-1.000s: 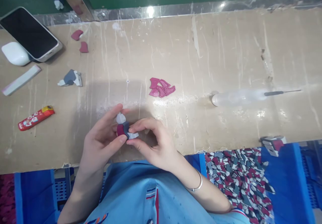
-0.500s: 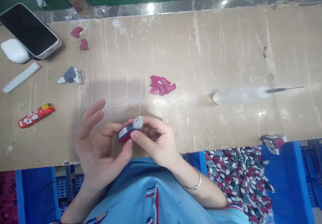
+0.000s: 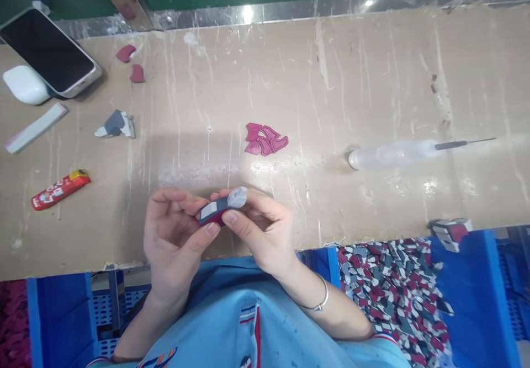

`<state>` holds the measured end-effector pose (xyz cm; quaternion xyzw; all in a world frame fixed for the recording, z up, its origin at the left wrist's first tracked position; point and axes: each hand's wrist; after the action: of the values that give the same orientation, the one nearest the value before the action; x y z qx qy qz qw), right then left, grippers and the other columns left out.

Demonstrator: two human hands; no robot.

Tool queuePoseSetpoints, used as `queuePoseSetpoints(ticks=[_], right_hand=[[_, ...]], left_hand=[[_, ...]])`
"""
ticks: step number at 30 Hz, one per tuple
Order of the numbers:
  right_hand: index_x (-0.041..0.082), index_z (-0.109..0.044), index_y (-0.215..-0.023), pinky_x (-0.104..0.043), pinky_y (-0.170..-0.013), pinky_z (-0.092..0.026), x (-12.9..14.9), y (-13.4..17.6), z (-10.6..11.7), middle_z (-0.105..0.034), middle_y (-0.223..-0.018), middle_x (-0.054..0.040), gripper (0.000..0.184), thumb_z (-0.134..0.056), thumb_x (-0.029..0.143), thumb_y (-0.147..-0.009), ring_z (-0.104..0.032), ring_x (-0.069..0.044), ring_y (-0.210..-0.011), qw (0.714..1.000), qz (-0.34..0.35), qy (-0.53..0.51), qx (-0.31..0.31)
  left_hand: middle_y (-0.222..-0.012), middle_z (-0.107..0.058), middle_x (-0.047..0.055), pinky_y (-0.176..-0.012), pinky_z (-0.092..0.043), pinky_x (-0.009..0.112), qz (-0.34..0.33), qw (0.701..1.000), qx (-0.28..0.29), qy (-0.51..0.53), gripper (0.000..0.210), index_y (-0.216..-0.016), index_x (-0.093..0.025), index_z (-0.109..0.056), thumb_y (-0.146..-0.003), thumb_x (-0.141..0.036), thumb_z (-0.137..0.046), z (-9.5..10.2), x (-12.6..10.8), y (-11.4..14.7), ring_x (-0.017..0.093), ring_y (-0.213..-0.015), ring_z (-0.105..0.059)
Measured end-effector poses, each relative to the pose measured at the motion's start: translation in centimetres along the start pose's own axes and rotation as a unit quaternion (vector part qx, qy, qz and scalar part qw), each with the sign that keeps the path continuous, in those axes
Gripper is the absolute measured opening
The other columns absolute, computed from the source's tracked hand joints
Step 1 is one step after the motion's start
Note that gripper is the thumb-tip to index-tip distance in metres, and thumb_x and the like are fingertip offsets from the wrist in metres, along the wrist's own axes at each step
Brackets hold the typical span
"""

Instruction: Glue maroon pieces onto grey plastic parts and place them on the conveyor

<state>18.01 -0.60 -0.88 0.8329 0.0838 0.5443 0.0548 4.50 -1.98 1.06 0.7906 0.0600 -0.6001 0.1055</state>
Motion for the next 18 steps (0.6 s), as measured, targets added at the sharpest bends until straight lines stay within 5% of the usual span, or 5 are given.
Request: queuePoseSetpoints(ticks=[8,18], right_hand=[[0.031,-0.086,-0.1,-0.046,-0.087,-0.075,0.4,-0.3,-0.2,-0.087,-0.103,-0.0046,0.024,-0.09,0.052,-0.089,-0.086,-0.029,-0.098,1.0,0.022,-0.002,-0.015],[0.031,-0.085,-0.102,-0.045,-0.086,-0.073,0.1,-0.6,-0.1,-0.087,-0.104,-0.004,0.026,-0.088,0.054,-0.091,-0.084,-0.027,-0.096,1.0,0.012,0.001,-0.003]], left_hand=[[-0.093,-0.074,-0.001,-0.083,-0.065,0.021,0.048,0.998,0.04,0.03,0.041,-0.102,-0.025,-0.065,-0.081,-0.032,-0.099,-0.3,-0.6,-0.9,0.013,-0.088,-0.077],[-0.083,-0.065,-0.004,-0.077,-0.063,0.019,0.083,0.995,0.021,0.042,0.053,-0.078,-0.021,-0.051,-0.077,-0.037,-0.102,-0.4,-1.0,-1.2,0.009,-0.079,-0.069]])
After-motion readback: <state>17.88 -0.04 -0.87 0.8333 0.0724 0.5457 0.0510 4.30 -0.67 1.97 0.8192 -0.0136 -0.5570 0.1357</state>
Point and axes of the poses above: each hand's wrist, its own y-axis away from the middle knuckle, its own z-axis out of the back of the hand, x = y × z
